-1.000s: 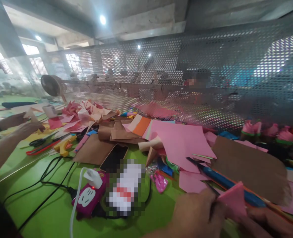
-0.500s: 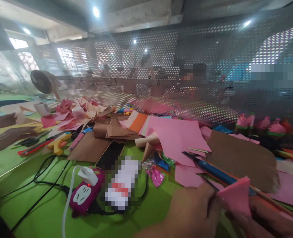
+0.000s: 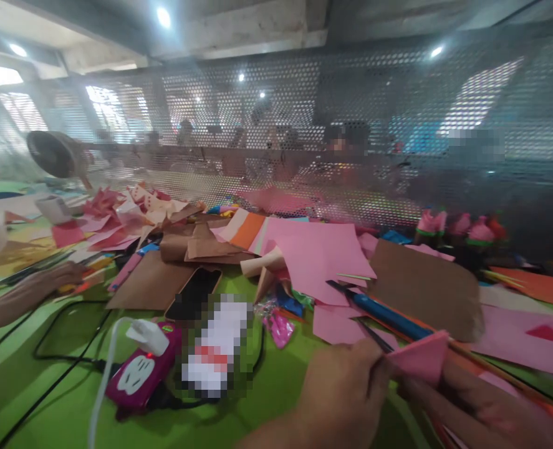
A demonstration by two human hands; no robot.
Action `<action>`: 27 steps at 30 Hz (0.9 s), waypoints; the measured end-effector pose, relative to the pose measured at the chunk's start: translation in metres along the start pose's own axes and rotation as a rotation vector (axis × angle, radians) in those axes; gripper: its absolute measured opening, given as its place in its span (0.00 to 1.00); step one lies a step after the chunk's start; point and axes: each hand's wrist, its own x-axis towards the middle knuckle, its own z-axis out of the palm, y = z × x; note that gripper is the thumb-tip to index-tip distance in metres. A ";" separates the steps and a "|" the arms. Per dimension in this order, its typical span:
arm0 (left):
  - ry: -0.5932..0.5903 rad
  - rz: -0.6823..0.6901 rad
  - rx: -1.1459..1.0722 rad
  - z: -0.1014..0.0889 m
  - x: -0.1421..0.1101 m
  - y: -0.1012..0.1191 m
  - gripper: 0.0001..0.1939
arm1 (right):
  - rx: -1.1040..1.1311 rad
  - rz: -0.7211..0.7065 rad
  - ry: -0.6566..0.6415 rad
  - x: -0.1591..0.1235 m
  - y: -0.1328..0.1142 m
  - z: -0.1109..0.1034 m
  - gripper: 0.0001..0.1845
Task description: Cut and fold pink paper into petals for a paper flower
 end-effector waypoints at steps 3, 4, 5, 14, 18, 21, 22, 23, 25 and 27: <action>-0.059 -0.100 -0.296 0.004 -0.002 -0.001 0.15 | -0.005 -0.008 -0.032 -0.008 -0.010 -0.001 0.13; -0.062 -0.134 -0.415 0.004 -0.003 0.000 0.16 | 0.023 -0.003 -0.057 -0.010 -0.011 0.000 0.12; -0.082 -0.170 -0.535 0.004 -0.003 0.000 0.17 | 0.059 0.004 -0.088 -0.011 -0.012 0.000 0.10; -0.189 -0.315 -0.651 -0.003 -0.007 0.002 0.19 | 0.323 0.026 -0.102 -0.012 -0.004 0.004 0.13; -0.147 -0.375 -0.639 -0.003 -0.007 0.003 0.17 | 0.383 0.068 -0.104 -0.017 -0.005 0.004 0.24; -0.147 -0.303 -0.552 0.001 -0.006 -0.001 0.15 | 0.431 0.099 -0.104 -0.019 -0.002 0.005 0.31; -0.164 -0.270 -0.507 0.003 -0.006 -0.004 0.15 | 0.433 0.103 -0.089 -0.019 -0.001 0.006 0.31; -0.182 -0.238 -0.465 0.005 -0.006 -0.006 0.15 | 0.428 0.103 -0.076 -0.020 0.001 0.006 0.30; -0.212 -0.191 -0.403 0.008 -0.005 -0.010 0.15 | 0.425 0.099 -0.054 -0.020 0.001 0.006 0.27; -0.210 -0.174 -0.377 0.009 -0.006 -0.011 0.15 | 0.441 0.118 -0.046 -0.021 -0.001 0.006 0.24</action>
